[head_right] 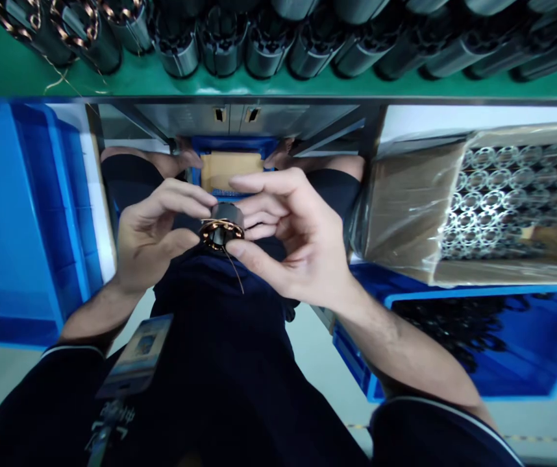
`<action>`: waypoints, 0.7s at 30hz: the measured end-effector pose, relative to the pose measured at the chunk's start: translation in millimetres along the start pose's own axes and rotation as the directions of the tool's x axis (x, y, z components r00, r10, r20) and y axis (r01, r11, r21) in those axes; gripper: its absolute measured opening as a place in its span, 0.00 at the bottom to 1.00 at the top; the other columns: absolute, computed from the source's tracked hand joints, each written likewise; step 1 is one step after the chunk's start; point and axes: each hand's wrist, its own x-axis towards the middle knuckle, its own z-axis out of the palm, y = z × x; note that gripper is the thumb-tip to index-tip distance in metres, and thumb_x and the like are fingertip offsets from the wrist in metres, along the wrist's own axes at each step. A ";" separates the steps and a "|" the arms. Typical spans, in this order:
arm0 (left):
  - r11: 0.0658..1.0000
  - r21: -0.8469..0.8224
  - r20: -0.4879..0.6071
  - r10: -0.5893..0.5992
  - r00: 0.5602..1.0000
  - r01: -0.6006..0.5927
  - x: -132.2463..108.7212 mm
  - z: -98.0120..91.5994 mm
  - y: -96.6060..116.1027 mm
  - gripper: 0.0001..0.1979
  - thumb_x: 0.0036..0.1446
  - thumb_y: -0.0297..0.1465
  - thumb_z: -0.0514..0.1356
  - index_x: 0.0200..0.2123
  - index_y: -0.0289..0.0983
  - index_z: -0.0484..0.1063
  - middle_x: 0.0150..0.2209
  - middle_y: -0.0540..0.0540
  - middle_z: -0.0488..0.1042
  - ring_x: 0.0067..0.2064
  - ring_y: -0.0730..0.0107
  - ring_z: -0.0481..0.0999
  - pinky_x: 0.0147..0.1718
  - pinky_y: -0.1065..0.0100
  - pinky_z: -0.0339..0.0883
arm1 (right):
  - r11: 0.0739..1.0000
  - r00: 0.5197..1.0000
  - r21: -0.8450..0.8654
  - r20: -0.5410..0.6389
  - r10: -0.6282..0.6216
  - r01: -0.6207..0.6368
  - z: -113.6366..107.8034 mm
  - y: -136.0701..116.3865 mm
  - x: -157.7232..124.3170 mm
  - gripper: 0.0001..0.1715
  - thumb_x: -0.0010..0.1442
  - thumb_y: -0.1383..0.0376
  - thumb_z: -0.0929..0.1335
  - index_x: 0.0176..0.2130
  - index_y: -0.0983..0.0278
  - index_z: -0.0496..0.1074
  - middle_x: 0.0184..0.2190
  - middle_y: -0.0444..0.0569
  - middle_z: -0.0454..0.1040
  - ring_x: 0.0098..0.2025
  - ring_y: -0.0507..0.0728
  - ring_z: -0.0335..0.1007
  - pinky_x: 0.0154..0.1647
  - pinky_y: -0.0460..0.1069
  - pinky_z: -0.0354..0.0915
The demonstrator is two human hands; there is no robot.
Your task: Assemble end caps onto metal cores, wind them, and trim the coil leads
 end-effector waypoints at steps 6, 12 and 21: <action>0.995 0.044 0.030 -0.092 0.995 0.090 10.2 -3.7 13.8 0.06 0.79 0.40 0.80 0.47 0.46 0.93 0.53 0.45 0.94 0.55 0.58 0.93 0.57 0.56 0.88 | 1.000 1.000 -0.002 0.002 0.029 -0.029 -0.2 11.7 -5.7 0.48 0.61 0.66 0.93 0.73 0.43 0.88 0.52 0.45 0.95 0.48 0.61 0.96 0.51 0.50 0.95; 0.859 -0.225 0.020 -0.468 0.883 0.460 -19.7 4.2 -14.8 0.21 0.79 0.54 0.77 0.45 0.42 0.87 0.55 0.42 0.90 0.53 0.60 0.91 0.54 0.61 0.88 | 0.994 0.999 0.110 -0.044 -0.007 0.012 3.5 16.2 -4.4 0.41 0.62 0.60 0.93 0.70 0.43 0.89 0.51 0.47 0.96 0.46 0.65 0.96 0.42 0.54 0.94; 0.965 0.225 0.020 0.132 0.991 -0.133 -4.9 -25.2 9.7 0.54 0.52 0.52 0.95 0.76 0.49 0.81 0.67 0.43 0.90 0.68 0.46 0.93 0.73 0.48 0.87 | 0.987 0.997 0.141 0.044 0.065 -0.071 8.4 5.9 4.8 0.39 0.68 0.66 0.89 0.72 0.45 0.85 0.52 0.44 0.95 0.48 0.58 0.95 0.49 0.49 0.91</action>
